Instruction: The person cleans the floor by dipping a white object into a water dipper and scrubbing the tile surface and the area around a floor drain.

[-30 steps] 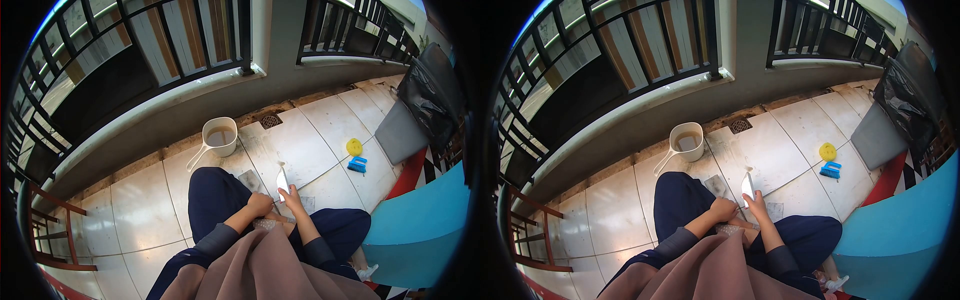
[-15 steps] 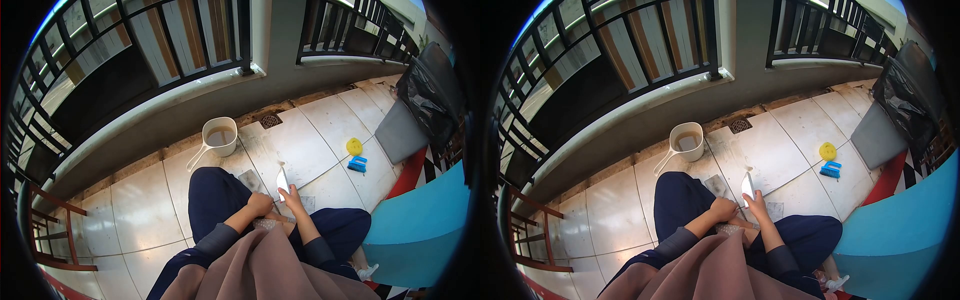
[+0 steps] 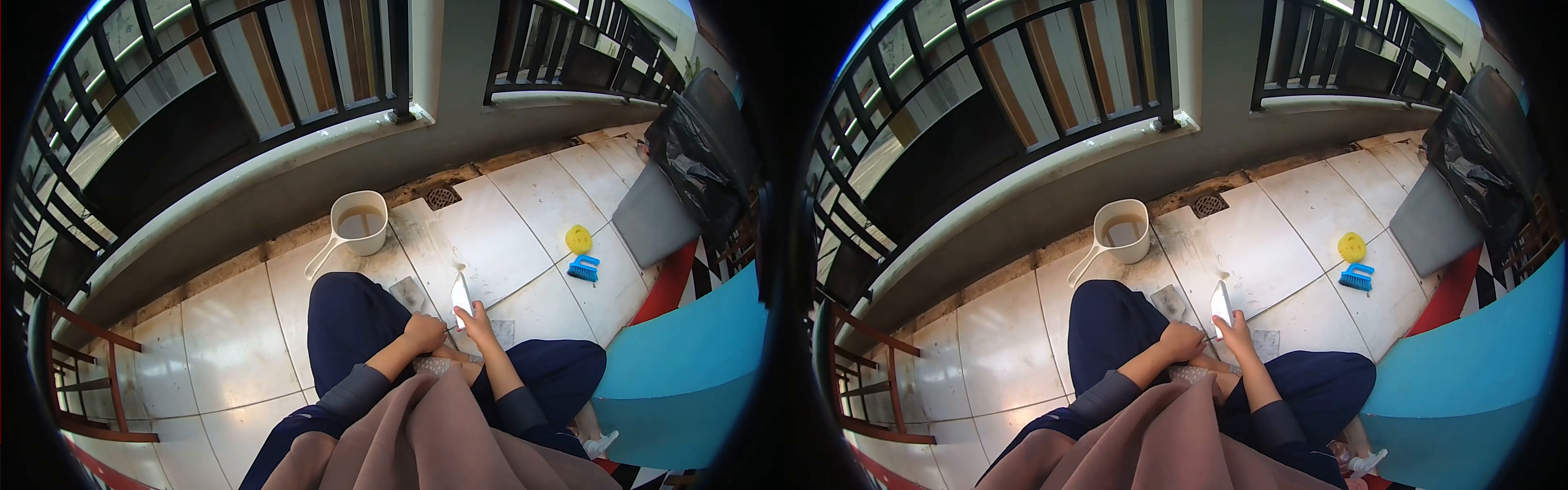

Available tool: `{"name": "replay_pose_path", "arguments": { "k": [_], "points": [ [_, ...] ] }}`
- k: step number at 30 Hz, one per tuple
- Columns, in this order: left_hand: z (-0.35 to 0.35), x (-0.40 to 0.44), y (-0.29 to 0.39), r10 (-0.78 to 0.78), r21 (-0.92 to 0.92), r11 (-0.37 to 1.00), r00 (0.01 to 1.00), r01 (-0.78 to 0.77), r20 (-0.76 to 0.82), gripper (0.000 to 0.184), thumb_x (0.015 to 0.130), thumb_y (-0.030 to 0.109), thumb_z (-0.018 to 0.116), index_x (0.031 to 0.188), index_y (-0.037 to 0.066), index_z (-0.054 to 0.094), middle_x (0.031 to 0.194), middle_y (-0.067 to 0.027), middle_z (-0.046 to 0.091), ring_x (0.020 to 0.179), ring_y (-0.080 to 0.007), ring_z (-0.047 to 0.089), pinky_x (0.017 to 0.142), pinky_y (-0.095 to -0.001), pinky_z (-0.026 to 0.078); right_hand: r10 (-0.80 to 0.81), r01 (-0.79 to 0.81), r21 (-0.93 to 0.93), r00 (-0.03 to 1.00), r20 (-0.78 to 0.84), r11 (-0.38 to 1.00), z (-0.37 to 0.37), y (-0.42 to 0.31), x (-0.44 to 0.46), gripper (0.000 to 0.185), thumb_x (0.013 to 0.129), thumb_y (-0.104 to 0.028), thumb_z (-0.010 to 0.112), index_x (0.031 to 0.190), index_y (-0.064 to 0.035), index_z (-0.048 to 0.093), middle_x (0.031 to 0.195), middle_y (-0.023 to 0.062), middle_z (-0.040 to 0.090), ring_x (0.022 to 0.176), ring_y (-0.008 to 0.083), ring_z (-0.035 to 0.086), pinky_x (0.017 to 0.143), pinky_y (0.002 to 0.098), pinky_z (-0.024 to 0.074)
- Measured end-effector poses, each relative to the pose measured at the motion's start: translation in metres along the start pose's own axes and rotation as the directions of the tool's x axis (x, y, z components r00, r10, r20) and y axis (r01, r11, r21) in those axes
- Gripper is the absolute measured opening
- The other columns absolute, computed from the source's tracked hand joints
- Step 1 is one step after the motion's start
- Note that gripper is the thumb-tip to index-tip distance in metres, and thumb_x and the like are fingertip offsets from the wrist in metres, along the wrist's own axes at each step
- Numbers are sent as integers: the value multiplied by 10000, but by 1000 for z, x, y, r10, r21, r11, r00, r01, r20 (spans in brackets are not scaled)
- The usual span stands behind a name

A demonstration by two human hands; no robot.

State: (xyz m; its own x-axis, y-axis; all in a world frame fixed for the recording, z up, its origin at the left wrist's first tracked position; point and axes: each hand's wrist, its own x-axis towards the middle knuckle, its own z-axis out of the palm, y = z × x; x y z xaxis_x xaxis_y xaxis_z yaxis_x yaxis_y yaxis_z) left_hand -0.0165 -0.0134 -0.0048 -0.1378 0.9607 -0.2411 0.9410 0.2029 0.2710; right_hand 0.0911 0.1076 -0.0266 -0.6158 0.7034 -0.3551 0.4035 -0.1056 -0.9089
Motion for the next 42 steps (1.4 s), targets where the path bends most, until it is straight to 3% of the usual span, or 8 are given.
{"name": "replay_pose_path", "arguments": {
  "k": [19,42],
  "points": [
    [-9,-2,4,-36,-2,999,997,36,68,280,809,324,493,862,101,654,811,-93,653,787,-245,625,735,-388,410,-21,21,17,1000,1,1000,0,3,1,553,752,-294,664,1070,76,404,925,178,574,727,183,594,477,267,497],
    [-7,-2,4,-26,6,1000,999,25,39,275,801,335,513,839,104,658,815,-81,656,788,-241,628,731,-388,422,-14,13,52,1000,11,999,0,4,2,533,759,-278,661,1070,72,405,907,164,577,705,171,586,471,265,489]
  ]
}}
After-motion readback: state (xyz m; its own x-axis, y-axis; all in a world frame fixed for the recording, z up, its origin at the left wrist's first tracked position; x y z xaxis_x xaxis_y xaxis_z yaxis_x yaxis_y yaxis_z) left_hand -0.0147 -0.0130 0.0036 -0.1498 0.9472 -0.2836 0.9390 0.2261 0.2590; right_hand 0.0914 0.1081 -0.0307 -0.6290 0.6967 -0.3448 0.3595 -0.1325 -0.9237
